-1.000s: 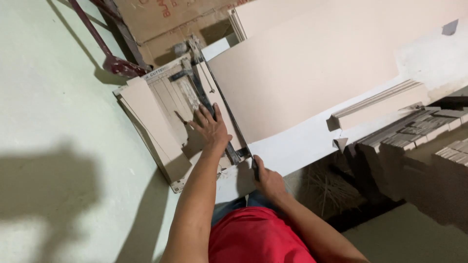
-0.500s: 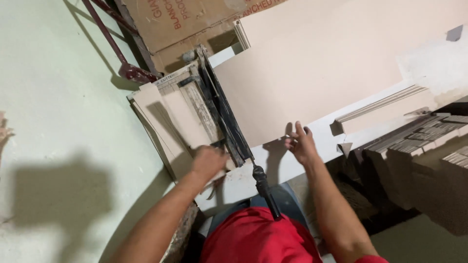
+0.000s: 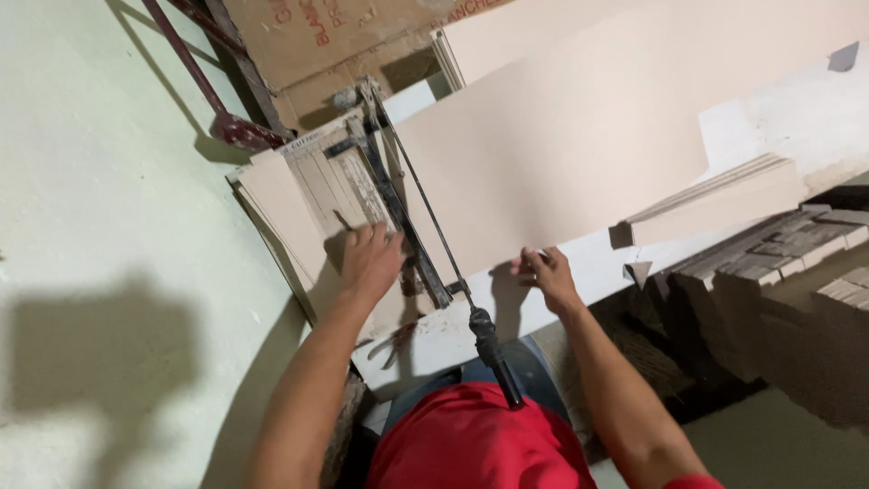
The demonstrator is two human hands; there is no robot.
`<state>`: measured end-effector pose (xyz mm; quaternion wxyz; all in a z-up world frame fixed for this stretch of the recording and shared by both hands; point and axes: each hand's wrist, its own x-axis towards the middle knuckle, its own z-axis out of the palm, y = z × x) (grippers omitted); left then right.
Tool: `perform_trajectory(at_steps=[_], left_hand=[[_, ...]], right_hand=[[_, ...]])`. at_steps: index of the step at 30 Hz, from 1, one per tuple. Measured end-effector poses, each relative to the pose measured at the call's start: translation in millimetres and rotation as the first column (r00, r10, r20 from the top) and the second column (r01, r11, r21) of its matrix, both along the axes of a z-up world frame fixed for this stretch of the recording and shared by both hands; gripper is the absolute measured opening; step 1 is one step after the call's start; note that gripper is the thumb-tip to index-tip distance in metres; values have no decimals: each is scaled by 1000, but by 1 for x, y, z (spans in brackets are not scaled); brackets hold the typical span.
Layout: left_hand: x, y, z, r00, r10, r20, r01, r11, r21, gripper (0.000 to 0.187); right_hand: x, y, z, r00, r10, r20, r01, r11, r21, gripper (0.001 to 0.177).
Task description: The person uses a manual paper cutter to trim large sheets of beige paper. They align the paper against the guide, pull down the cutting arm to slice the sheet, and then remove the cut pieces.
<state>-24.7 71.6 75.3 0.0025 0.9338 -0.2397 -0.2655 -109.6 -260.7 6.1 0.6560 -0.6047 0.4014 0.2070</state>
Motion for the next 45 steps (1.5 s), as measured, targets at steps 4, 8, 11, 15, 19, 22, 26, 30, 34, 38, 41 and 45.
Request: perform_trajectory(at_steps=[4,8,11,15,19,22,26,30,34,38,41,45], left_hand=[[34,-43,39,912,360,-196,-359,932,42,73],[31,-66,-21,824,507,-253,-472,861,190,104],[37,-77,-8,812,525,-256,-460,845,272,103],[38,-79,-35,826,516,-227,-431,838,336,102],[32,-77,-62,857,481,-183,-411,854,318,127],[34,-75,-48,826,513,-232,-461,853,243,119],[29,-68,-63,836,508,-206,-471,858,206,131],[29,-71,-64,832,513,-211,-480,857,190,131],[21,-73,-70,826,525,-204,-499,850,166,131],[20,-68,-67,838,530,-131,-526,848,67,131],[21,-69,-86,831,527,-178,-505,849,158,135],[23,-73,-78,836,516,-185,-496,856,146,130]], right_hand=[[16,2,8,995,91,-32,-92,995,-37,30],[14,1,6,992,105,-65,-106,994,-22,32],[30,4,37,754,578,-313,-649,730,-215,31],[5,70,152,573,794,-204,-805,499,-321,38],[-45,102,138,319,871,-375,-911,172,-375,89],[-78,95,44,421,841,-339,-830,206,-519,61],[-90,88,12,432,853,-293,-781,191,-594,61],[-91,90,9,465,842,-275,-746,205,-634,54],[-98,86,19,462,851,-249,-733,210,-647,58],[-86,94,59,465,853,-238,-760,247,-600,58],[-97,92,17,425,853,-302,-739,135,-660,61],[-95,79,3,357,879,-316,-744,64,-665,63]])
